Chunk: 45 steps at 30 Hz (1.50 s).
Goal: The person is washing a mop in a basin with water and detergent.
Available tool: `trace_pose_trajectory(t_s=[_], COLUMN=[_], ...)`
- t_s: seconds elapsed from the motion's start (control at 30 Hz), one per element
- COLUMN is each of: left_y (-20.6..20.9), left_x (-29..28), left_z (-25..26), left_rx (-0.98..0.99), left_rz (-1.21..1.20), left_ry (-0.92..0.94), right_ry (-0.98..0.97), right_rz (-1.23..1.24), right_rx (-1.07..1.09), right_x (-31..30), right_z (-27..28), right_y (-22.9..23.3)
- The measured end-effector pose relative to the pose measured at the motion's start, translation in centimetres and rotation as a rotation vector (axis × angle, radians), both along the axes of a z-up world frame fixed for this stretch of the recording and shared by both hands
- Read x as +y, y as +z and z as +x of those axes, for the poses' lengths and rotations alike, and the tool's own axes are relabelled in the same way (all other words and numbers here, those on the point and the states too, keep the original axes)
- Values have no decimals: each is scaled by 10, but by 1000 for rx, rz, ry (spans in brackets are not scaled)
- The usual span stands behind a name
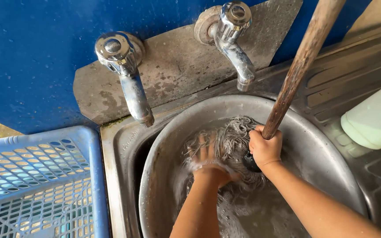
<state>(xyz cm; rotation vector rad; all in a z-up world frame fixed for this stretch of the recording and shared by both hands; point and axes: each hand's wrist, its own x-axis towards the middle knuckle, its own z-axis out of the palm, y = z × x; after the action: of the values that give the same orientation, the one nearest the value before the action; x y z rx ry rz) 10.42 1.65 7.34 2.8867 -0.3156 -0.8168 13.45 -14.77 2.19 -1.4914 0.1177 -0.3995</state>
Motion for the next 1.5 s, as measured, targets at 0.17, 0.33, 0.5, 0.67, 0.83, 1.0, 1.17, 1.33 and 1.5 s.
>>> trace_pose_trajectory(t_s=[0.17, 0.33, 0.5, 0.67, 0.83, 1.0, 1.17, 1.33, 1.5], left_y=[-13, -27, -34, -36, -18, -82, -63, -80, -51], left_x=[4, 2, -1, -5, -4, -10, -11, -14, -11], left_z=[0, -3, -13, -42, -72, -84, -105, -116, -115], left_rx=[-24, -5, -33, 26, 91, 20, 134, -13, 167], left_rz=[13, -11, 68, 100, 120, 175, 76, 326, 126], left_ry=[-29, -8, -20, -35, -15, -49, 20, -281, 17], right_ry=[-10, 29, 31, 35, 20, -7, 22, 34, 21], right_rz=[15, 49, 55, 50, 67, 41, 45, 65, -11], right_rx=[16, 69, 132, 114, 136, 177, 160, 171, 134], right_x=[-1, -3, -2, -5, -5, -2, -4, -4, -2], right_z=[2, 0, -12, -40, -63, -90, -110, -117, -116], right_y=[-3, 0, 5, -2, -9, -5, -10, -13, -12])
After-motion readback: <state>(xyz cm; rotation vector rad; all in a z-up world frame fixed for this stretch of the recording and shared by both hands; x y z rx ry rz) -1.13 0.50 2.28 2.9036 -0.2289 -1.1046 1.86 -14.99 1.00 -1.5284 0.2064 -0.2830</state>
